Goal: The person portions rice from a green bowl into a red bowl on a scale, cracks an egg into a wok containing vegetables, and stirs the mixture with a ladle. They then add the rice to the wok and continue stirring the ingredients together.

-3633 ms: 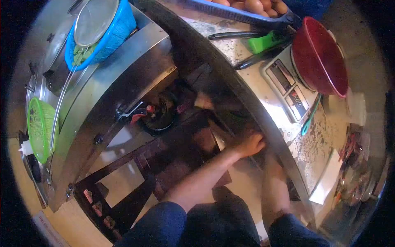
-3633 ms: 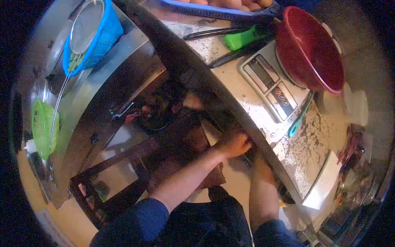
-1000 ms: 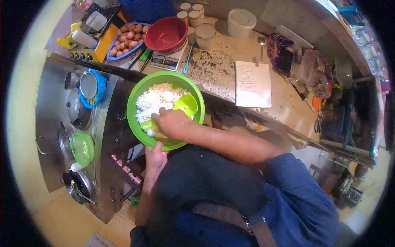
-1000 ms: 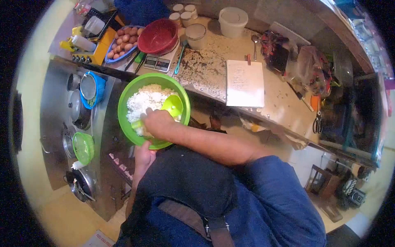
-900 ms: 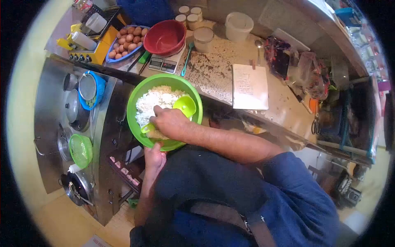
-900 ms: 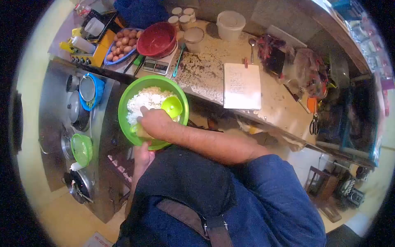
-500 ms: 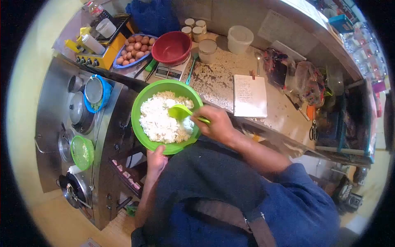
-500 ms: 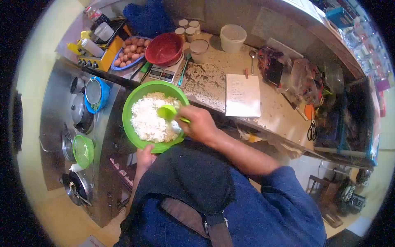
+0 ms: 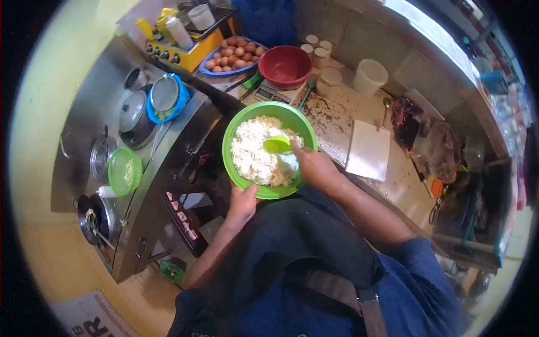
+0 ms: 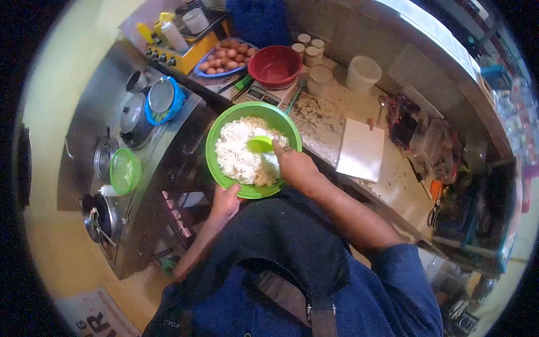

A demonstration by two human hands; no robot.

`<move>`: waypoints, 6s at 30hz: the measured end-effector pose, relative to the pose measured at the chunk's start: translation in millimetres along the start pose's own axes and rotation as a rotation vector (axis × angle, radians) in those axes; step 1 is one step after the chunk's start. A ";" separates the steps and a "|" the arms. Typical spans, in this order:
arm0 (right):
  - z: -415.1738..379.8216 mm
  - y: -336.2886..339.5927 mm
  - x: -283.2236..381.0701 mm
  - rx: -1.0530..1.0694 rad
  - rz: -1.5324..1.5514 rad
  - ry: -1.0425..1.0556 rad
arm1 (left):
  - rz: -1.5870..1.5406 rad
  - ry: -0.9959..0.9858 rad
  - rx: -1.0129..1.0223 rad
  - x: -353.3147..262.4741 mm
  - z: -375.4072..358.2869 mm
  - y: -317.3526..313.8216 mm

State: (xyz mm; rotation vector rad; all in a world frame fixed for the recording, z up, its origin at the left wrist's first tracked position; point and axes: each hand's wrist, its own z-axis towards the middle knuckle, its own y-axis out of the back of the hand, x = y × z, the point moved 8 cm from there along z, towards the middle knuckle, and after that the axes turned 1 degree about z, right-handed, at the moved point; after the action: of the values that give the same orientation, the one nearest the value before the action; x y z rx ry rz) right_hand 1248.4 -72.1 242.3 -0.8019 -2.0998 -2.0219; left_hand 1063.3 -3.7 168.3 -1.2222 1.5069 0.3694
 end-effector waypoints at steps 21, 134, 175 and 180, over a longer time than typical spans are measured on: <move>52.2 -55.3 35.0 0.600 -0.054 0.188 | -0.064 0.098 0.061 43.3 19.3 -8.9; 310.7 166.2 -103.2 0.035 -0.175 0.117 | -0.442 -0.080 -0.362 -44.6 113.9 -9.8; 116.1 -63.4 70.7 0.429 -0.093 0.546 | -0.161 0.102 -0.089 61.2 56.7 40.2; 89.1 -73.3 72.1 0.293 -0.112 0.633 | -0.367 0.071 -0.012 53.8 53.8 31.5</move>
State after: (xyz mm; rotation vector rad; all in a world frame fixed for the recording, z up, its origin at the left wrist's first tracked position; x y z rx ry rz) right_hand 1178.5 36.3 199.0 0.0133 -1.9989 -1.6486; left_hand 1073.8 24.6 91.7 -1.5003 1.3053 0.0912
